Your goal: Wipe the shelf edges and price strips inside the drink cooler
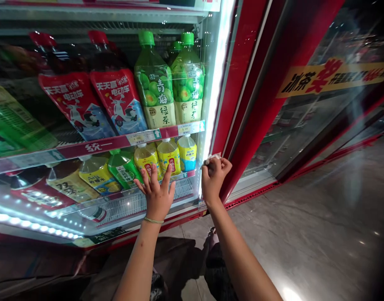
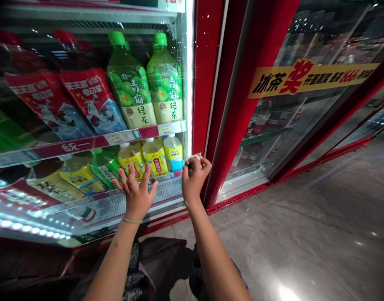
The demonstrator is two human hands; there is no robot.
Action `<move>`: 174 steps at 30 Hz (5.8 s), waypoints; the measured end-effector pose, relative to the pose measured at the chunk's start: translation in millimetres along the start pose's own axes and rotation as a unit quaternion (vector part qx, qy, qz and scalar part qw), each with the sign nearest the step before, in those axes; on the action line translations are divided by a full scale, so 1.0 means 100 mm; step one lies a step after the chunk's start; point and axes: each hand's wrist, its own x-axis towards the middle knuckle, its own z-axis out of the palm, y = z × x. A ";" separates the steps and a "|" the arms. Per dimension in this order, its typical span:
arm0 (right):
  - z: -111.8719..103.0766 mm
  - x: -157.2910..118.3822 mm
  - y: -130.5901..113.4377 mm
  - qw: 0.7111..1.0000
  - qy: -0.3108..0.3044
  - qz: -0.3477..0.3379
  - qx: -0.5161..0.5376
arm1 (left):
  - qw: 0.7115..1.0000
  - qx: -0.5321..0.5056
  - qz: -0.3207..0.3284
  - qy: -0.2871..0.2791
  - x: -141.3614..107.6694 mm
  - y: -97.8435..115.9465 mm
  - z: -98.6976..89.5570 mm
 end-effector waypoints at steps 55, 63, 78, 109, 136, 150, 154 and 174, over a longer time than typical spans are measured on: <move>0.25 -0.53 -0.25 0.990 -0.116 -0.067 0.040 | 0.998 0.041 -0.010 0.043 -0.02 -0.42 -0.44; 0.29 -0.40 -0.42 0.989 -0.089 -0.120 0.020 | 0.997 0.040 -0.038 0.051 -0.03 -0.57 -0.50; 0.38 -0.61 -0.49 0.971 -0.142 -0.192 -0.001 | 0.997 0.050 -0.031 0.047 -0.11 -0.71 -0.55; 0.49 -0.59 -0.59 0.953 -0.117 -0.271 -0.062 | 0.995 0.050 -0.015 0.084 -0.14 -0.85 -0.59; 0.66 -0.66 -0.74 0.985 -0.028 -0.173 0.007 | 0.992 0.038 -0.065 0.101 -0.14 -0.97 -0.66; 0.71 -0.77 -0.73 0.963 -0.079 -0.253 -0.045 | 0.991 0.022 -0.076 0.112 -0.14 -1.04 -0.69; 0.70 -0.73 -0.75 0.963 -0.099 -0.251 -0.023 | 0.990 0.015 -0.091 0.104 -0.14 -1.01 -0.69; 0.61 -0.57 -0.81 0.971 -0.045 -0.236 0.012 | 0.990 0.010 -0.080 0.118 -0.10 -0.97 -0.66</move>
